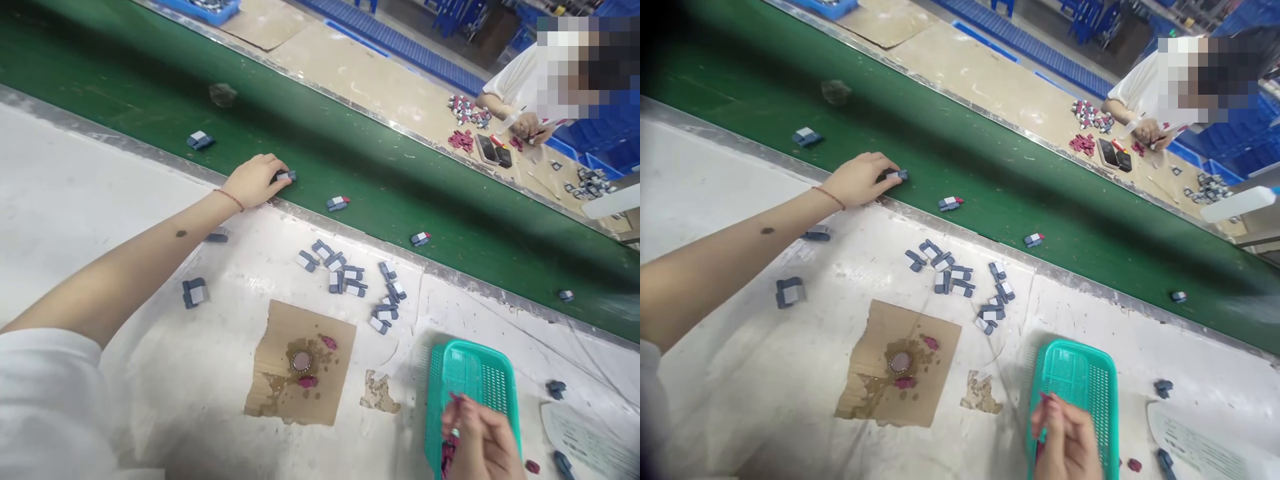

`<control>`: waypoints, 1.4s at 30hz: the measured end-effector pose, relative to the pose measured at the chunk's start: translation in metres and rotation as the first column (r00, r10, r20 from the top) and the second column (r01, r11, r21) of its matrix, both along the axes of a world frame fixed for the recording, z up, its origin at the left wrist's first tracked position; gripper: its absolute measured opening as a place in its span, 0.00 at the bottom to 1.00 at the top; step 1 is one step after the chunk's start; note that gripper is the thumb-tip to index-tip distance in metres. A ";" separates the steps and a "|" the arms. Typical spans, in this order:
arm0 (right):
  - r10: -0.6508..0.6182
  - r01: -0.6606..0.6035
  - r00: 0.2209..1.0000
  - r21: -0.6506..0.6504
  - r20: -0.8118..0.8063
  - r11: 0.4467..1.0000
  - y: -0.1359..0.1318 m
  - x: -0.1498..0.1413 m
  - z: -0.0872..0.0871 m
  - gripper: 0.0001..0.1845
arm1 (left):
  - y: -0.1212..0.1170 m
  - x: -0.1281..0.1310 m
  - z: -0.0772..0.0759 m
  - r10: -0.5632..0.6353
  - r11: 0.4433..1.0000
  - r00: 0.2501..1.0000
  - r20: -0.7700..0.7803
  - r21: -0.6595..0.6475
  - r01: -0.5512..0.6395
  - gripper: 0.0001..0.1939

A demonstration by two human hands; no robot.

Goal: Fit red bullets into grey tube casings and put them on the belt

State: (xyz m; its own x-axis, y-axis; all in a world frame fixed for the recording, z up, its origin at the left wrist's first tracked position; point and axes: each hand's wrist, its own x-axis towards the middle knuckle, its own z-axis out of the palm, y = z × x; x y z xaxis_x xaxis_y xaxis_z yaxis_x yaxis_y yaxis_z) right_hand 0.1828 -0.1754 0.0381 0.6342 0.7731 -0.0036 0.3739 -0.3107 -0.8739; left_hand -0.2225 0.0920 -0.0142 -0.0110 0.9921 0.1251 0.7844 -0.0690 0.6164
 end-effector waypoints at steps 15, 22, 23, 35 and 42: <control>0.867 -0.887 0.361 -0.159 0.344 0.433 0.031 -0.130 -0.033 0.23 | -0.176 0.064 0.039 0.281 0.875 0.583 0.763 -0.452 0.170 0.12; 0.889 -0.875 0.402 -0.194 0.220 0.444 0.031 -0.127 -0.036 0.18 | -0.215 0.070 0.028 0.407 0.803 0.476 0.779 -0.554 0.220 0.13; 0.879 -0.859 0.452 -0.193 0.152 0.475 0.031 -0.125 -0.035 0.17 | -0.219 0.071 0.027 0.431 0.791 0.430 0.793 -0.562 0.243 0.14; 0.580 -0.670 0.699 -0.102 -0.418 0.735 0.040 -0.126 -0.024 0.20 | -0.243 0.097 0.020 0.601 0.708 0.180 0.779 -0.623 0.333 0.17; 0.522 -0.658 0.600 -0.002 -0.606 0.753 0.040 -0.137 -0.014 0.21 | -0.253 0.105 0.019 0.610 0.734 0.178 0.772 -0.635 0.240 0.18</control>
State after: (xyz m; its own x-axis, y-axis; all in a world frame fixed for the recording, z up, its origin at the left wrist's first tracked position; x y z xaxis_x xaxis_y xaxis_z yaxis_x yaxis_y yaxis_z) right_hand 0.0454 -0.1355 0.0240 -0.1296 0.9122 -0.3887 0.0313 -0.3881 -0.9211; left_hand -0.1172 -0.1608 0.0053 0.1167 0.7591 -0.6404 -0.4653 0.6114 0.6400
